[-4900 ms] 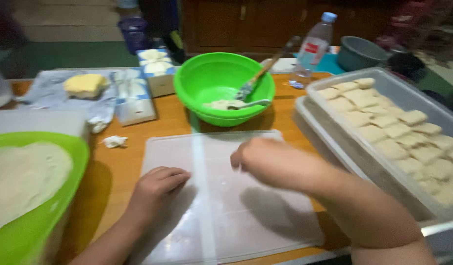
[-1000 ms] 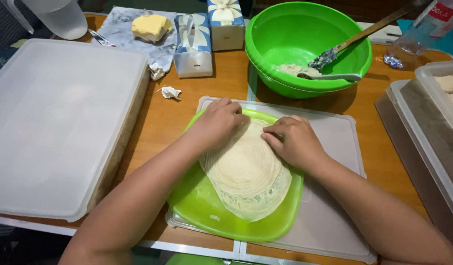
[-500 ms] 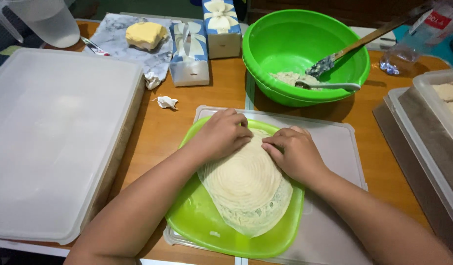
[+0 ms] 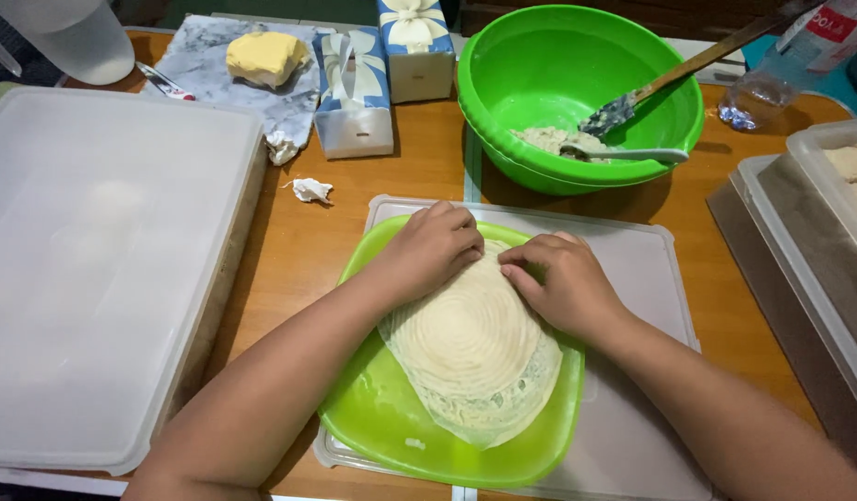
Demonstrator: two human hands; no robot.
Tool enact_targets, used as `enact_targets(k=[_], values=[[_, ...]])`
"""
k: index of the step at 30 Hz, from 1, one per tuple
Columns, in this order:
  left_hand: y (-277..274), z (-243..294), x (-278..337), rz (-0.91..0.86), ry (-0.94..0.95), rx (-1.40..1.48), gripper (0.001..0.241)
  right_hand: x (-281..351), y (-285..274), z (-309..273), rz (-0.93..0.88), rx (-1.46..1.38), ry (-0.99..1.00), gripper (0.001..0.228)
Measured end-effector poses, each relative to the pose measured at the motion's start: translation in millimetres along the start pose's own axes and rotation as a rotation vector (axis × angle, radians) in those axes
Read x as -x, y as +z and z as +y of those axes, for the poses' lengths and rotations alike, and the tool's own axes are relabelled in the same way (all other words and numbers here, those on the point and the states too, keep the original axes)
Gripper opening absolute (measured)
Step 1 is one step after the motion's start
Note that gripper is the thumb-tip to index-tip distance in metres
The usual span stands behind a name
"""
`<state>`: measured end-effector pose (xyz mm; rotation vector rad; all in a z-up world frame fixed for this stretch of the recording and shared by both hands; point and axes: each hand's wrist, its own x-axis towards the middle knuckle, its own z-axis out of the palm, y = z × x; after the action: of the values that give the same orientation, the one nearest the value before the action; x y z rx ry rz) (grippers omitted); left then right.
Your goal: Filling and folding round dough wrappers to prepare pastries.
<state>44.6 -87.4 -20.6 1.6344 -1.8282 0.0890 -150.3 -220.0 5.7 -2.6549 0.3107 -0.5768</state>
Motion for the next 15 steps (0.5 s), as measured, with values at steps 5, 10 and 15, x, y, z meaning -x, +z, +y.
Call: enact_targets(k=[5, 10, 15], values=[[-2.9, 1.8, -0.8, -0.003, 0.003, 0.01, 0.013, -0.7, -1.5, -3.5, 0.004, 0.011, -0.021, 0.014], [-9.5, 3.3, -2.5, -0.046, -0.036, 0.073, 0.013, -1.2, -0.2, -5.7, 0.001, 0.014, -0.022, 0.019], [-13.6, 4.9, -2.2, -0.065, -0.048, 0.071, 0.012, -4.3, 4.9, -5.8, -0.024, 0.042, 0.012, 0.022]])
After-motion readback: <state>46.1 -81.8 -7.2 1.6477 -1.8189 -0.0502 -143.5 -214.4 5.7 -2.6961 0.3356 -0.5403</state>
